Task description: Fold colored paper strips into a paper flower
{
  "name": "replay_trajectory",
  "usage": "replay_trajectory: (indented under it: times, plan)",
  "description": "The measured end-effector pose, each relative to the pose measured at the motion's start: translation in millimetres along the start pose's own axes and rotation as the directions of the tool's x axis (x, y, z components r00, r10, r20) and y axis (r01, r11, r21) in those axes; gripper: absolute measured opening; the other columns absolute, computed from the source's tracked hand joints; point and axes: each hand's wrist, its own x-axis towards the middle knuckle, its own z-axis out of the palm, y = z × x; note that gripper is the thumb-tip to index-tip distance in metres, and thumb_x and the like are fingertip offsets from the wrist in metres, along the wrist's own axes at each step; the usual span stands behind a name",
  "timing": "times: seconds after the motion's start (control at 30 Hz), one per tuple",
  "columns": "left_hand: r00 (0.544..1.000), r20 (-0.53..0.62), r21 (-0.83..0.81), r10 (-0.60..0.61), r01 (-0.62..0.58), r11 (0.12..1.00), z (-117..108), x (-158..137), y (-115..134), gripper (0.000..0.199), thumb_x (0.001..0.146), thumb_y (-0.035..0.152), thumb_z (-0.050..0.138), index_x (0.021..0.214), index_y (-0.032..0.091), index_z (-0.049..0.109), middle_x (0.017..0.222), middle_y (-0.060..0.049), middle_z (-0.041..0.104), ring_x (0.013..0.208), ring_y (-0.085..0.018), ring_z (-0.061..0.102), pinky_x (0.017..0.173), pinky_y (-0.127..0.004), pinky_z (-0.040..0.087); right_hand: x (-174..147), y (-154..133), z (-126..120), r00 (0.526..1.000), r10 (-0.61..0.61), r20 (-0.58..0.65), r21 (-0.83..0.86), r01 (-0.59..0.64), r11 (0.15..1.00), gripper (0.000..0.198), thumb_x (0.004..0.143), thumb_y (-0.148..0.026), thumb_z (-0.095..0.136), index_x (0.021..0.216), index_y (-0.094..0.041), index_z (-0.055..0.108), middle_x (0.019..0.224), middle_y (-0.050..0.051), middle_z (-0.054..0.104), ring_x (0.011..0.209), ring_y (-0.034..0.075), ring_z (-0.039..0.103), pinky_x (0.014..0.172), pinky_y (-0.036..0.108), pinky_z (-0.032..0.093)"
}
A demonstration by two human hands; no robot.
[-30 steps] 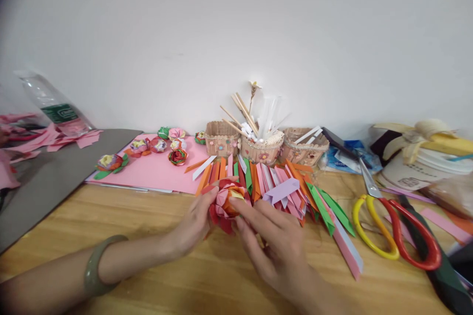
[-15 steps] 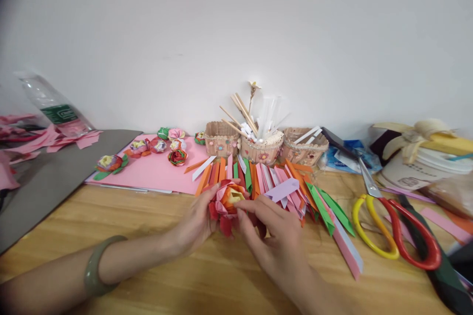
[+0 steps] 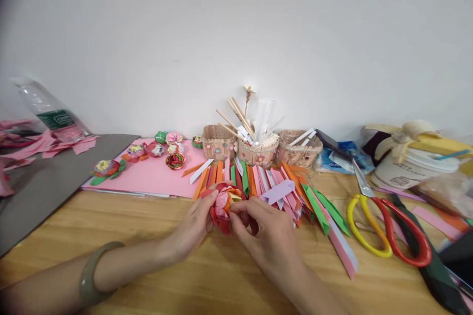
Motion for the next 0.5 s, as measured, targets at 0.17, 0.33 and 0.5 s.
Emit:
replay_trajectory:
  times: [0.17, 0.33, 0.5]
  plan:
    - [0.999, -0.024, -0.011, 0.037, -0.037, 0.999, 1.6, -0.3, -0.2, 0.038, 0.086, 0.039, 0.039, 0.115, 0.020, 0.054, 0.120, -0.005, 0.057, 0.122, -0.018, 0.040, 0.106, -0.034, 0.025, -0.2, -0.2, -0.8, 0.997, -0.064, -0.052, -0.115, 0.057, 0.992, 0.015, 0.082, -0.021, 0.051, 0.075, -0.018, 0.064, 0.058, 0.001, 0.062, 0.047, 0.010, 0.053, 0.045, 0.019, 0.039]
    - [0.998, -0.020, 0.006, 0.065, -0.065, 0.998, 0.7, -1.6, 0.9, 0.036, 0.086, 0.039, 0.038, 0.113, 0.022, 0.054, 0.123, -0.004, 0.054, 0.121, -0.017, 0.041, 0.107, -0.032, 0.022, -2.9, 2.1, -0.5, 0.997, -0.065, -0.045, -0.153, 0.057, 0.987, 0.016, 0.081, -0.021, 0.050, 0.072, -0.018, 0.064, 0.057, 0.001, 0.062, 0.046, 0.010, 0.053, 0.045, 0.018, 0.039]
    - [0.998, -0.003, 0.003, 0.061, -0.061, 0.998, -0.5, -1.1, -1.5, 0.035, 0.087, 0.038, 0.038, 0.114, 0.022, 0.052, 0.124, -0.004, 0.053, 0.121, -0.017, 0.041, 0.107, -0.032, 0.021, -2.1, 1.5, -0.9, 0.995, -0.081, -0.057, -0.167, 0.071, 0.983, 0.016, 0.080, -0.019, 0.050, 0.072, -0.018, 0.063, 0.058, 0.001, 0.061, 0.046, 0.010, 0.052, 0.045, 0.018, 0.039]
